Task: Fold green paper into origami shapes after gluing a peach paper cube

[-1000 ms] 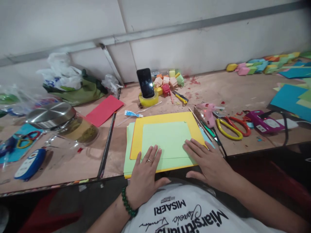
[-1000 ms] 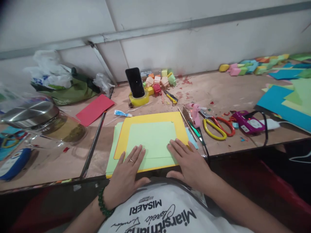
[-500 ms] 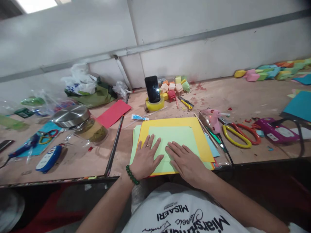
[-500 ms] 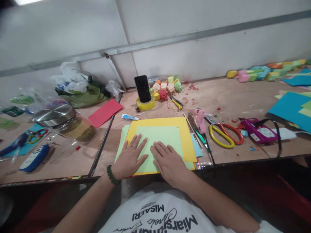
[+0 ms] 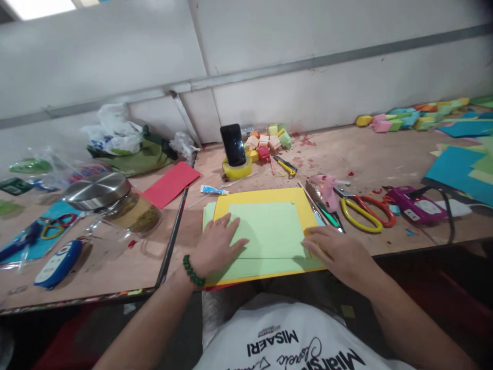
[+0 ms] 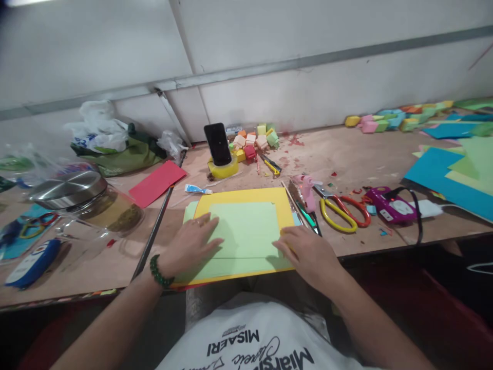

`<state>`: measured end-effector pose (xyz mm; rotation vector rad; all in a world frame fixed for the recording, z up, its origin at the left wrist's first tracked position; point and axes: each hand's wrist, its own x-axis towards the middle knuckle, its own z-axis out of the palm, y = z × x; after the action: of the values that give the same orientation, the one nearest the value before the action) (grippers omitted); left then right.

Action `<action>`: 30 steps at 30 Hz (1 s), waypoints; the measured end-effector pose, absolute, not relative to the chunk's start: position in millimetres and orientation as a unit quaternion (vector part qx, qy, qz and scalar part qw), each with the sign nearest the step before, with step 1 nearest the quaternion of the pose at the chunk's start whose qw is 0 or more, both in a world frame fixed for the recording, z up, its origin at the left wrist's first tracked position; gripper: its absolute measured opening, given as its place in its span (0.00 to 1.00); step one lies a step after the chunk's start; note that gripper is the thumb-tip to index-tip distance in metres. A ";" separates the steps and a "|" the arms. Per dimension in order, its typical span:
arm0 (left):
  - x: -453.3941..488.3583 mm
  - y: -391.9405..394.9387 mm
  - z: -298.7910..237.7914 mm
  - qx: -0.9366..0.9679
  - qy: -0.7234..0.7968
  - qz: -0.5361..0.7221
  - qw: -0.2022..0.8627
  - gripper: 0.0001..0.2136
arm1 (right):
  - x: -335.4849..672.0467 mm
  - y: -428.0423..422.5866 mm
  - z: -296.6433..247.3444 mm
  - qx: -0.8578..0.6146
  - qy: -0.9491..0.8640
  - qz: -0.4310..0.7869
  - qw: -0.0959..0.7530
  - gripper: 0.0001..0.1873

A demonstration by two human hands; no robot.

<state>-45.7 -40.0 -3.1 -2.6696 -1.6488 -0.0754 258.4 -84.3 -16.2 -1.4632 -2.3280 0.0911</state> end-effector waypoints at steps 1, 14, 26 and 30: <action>-46.7 -28.1 2.9 -0.836 -0.547 -0.044 0.006 0.26 | 257.4 -75.3 -14.9 -0.529 -0.821 0.014 0.213 0.21; -54.1 42.2 5.5 -0.752 -0.579 -0.178 -0.261 0.15 | 234.7 -18.2 -38.6 -0.554 -0.753 0.077 0.347 0.22; -51.1 30.2 16.6 -0.530 -0.456 -0.363 -0.616 0.21 | 224.9 -18.7 -21.9 -0.458 -0.460 0.460 0.606 0.32; -50.1 28.7 18.5 -0.538 -0.470 -0.345 -0.609 0.19 | 223.9 -21.1 -19.5 -0.442 -0.446 0.464 0.626 0.27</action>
<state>-50.1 28.7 18.5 -3.0189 -2.6381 -1.9355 223.9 -21.1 -19.5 -1.0129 -1.0223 1.0634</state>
